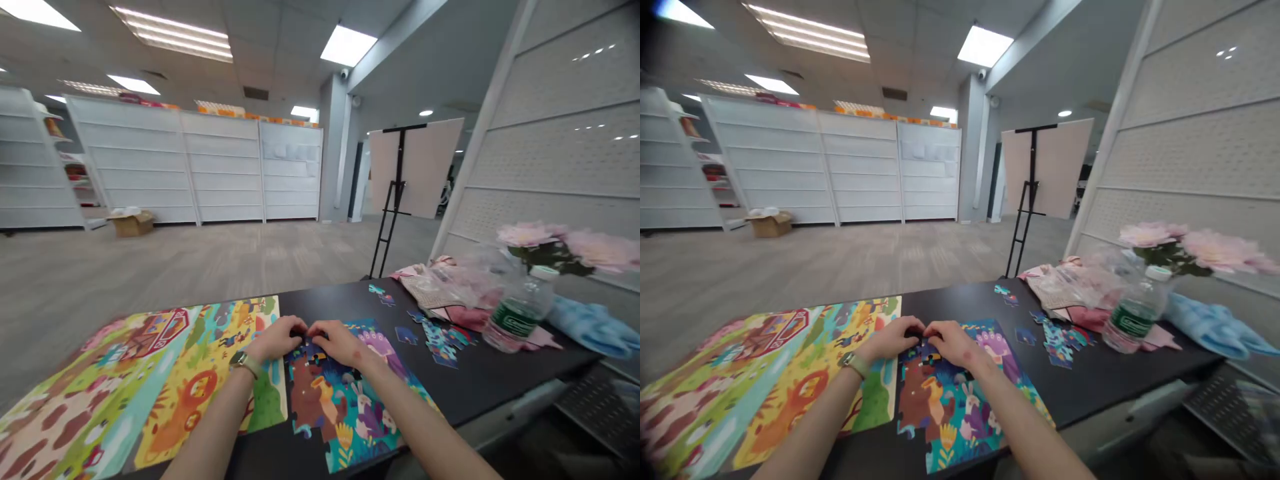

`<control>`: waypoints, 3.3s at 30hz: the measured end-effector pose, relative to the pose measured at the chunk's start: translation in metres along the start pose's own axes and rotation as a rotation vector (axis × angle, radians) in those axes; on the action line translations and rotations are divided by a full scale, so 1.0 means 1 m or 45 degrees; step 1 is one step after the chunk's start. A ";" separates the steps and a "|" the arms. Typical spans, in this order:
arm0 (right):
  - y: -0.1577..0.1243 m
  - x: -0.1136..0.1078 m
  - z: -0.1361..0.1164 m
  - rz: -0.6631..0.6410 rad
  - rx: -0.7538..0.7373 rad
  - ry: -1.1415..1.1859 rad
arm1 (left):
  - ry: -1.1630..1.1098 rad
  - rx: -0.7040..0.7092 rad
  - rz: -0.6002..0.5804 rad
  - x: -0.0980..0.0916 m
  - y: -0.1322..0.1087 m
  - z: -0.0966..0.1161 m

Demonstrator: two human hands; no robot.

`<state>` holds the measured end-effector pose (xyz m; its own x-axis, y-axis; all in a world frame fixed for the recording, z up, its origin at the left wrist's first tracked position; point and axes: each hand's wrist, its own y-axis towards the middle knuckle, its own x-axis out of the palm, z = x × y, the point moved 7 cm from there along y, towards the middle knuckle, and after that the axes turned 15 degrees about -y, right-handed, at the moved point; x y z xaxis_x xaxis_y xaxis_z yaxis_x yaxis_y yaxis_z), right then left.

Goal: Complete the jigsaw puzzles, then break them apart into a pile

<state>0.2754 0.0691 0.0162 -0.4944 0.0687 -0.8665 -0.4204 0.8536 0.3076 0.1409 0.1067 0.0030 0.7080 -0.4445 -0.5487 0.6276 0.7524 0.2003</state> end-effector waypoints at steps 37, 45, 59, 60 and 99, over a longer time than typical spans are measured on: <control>-0.167 -0.141 0.235 0.615 0.945 0.059 | 0.265 0.092 0.389 -0.005 -0.029 0.026; -0.154 -0.166 0.304 0.331 0.968 -0.110 | 0.248 0.099 0.389 -0.006 -0.026 0.025; -0.185 -0.173 0.267 0.063 0.736 -0.532 | 0.214 0.124 0.386 -0.004 -0.027 0.022; -0.190 -0.168 0.257 0.065 0.725 -0.568 | 0.210 0.125 0.387 -0.004 -0.027 0.021; -0.271 -0.152 0.236 0.551 1.072 -0.757 | 0.148 0.117 0.293 0.002 -0.028 0.008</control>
<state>0.6442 -0.0505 -0.0282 0.0632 0.4881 -0.8705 0.4599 0.7599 0.4594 0.1271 0.0811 0.0030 0.7967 -0.2042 -0.5688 0.4850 0.7777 0.4001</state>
